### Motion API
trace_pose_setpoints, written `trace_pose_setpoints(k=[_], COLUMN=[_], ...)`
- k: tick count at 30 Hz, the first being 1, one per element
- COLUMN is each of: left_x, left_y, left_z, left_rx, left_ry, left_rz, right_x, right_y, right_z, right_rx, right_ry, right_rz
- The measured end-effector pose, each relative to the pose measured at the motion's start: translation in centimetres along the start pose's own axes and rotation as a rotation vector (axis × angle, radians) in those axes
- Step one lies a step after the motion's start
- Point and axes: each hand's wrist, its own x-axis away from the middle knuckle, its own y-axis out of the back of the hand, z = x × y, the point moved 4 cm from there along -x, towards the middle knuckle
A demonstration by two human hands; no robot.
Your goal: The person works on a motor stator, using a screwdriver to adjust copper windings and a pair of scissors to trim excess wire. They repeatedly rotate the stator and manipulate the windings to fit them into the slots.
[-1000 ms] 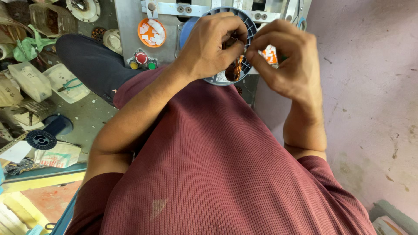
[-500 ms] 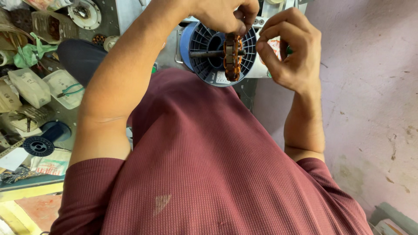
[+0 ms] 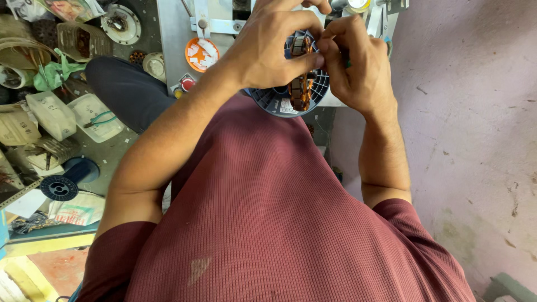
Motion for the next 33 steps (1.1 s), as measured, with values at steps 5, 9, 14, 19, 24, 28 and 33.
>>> trace_pose_setpoints(k=[5,9,14,19,24,28,33], left_x=[1.6,4.1,7.2,8.8,8.5,7.4,6.3], left_y=[-0.3,-0.2,-1.8,-2.7,-2.3,-1.4,-0.8], left_z=[0.9,3.0,3.1,3.6,3.6,1.9,0.8], left_rx=[0.018,0.626,1.333,1.412,0.997,0.489,0.351], left_ry=[0.217,0.520,0.650,0.706,0.762,0.731,0.721], left_rz=[-0.179,-0.225,-0.223,-0.297,-0.152,0.043,0.135], right_x=[-0.3,0.2,1.9,2.8,5.8,10.6,15.8], right_y=[0.0,-0.8,-2.2,-2.7,-1.1,1.7,0.4], right_z=[-0.7,-1.2,-2.4,-3.2,-9.1,-20.5,-32.6], right_rx=[-0.188,-0.107,-0.405,-0.570,-0.665,-0.444,0.179], right_ry=[-0.107,-0.125,-0.347,-0.449,-0.590,-0.792,-1.065], right_rz=[0.012,0.009,-0.087,-0.118,-0.260,-0.538,-0.483])
